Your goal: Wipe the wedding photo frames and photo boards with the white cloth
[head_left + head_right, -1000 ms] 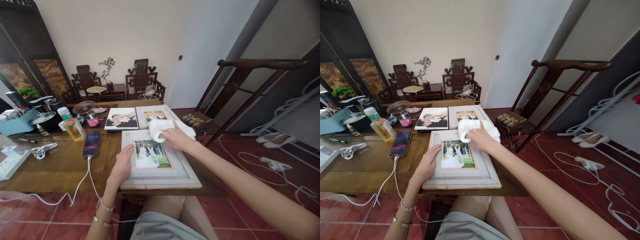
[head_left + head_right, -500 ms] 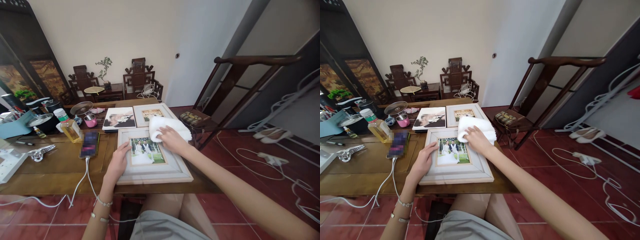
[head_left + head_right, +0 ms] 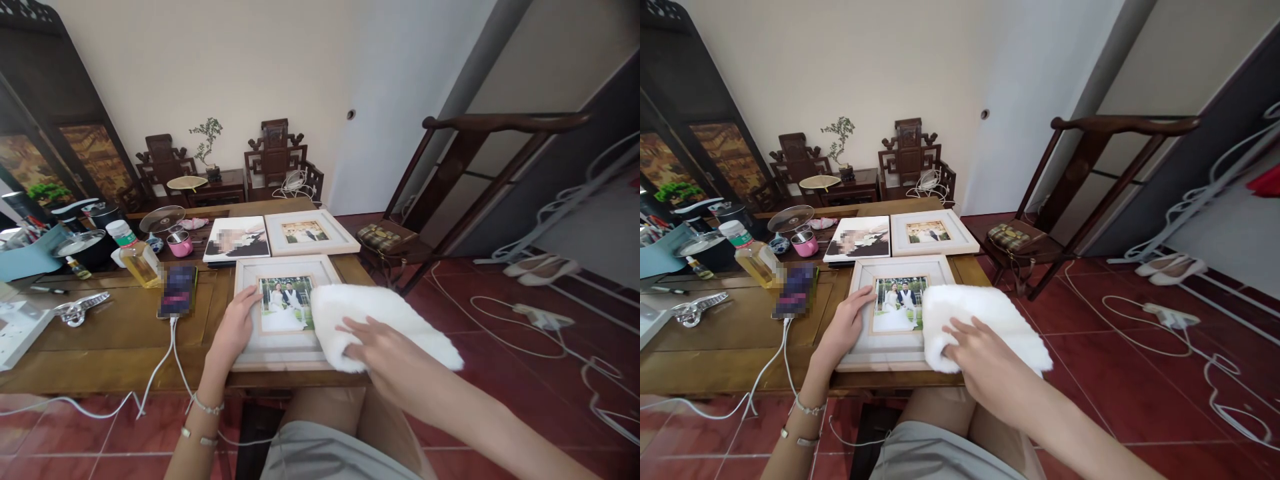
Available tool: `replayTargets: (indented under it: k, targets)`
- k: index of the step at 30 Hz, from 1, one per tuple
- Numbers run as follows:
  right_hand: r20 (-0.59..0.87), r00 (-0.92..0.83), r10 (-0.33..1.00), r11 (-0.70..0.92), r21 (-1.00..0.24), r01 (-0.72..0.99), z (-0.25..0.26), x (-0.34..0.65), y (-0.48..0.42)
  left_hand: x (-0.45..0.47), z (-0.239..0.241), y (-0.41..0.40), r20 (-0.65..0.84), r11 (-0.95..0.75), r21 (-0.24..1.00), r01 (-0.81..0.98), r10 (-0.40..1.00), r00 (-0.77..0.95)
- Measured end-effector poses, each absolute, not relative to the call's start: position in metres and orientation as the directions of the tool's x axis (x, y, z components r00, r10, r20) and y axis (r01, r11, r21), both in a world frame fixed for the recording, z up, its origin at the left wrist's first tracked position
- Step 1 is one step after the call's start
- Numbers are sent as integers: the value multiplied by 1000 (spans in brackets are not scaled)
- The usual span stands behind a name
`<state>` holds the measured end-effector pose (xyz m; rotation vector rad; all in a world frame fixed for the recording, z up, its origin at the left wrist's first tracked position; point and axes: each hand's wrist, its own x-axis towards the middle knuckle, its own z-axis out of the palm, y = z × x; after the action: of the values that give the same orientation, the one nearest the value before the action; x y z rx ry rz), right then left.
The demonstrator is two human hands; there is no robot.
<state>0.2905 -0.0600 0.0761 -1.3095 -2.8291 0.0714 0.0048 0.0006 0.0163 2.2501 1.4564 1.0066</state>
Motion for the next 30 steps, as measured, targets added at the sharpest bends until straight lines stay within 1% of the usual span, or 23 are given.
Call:
replayTargets:
  k: [3,5,6,8,10,11,13,16,19,30]
  targets:
    - [-26,-630,776,626,-77,776,94,296,-69,6,18,0,375,-421,567,708,897,233]
    - [4,-578,816,578,-33,816,107,300,-57,7,18,0,361,-414,558,719,901,239]
    - [52,-542,839,542,14,840,112,301,-45,7,18,0,354,-412,551,725,903,244]
    - [211,-484,849,465,135,875,116,303,-16,6,18,0,338,-406,534,741,907,253]
    - [354,-514,782,455,240,858,111,302,15,6,17,0,328,-405,517,754,908,262]
    - [369,-564,739,494,273,826,104,301,29,6,17,1,330,-408,510,757,906,266]
    - [325,-650,687,583,289,760,88,295,50,6,16,1,338,-414,502,760,902,268]
    - [224,-682,696,644,227,731,64,286,62,6,14,2,343,-403,496,769,905,253]
    - [205,-666,717,645,167,746,55,282,53,7,12,3,346,-395,484,781,906,243]
    - [49,-694,718,696,-75,715,85,299,-55,7,6,5,370,-400,480,781,899,234]
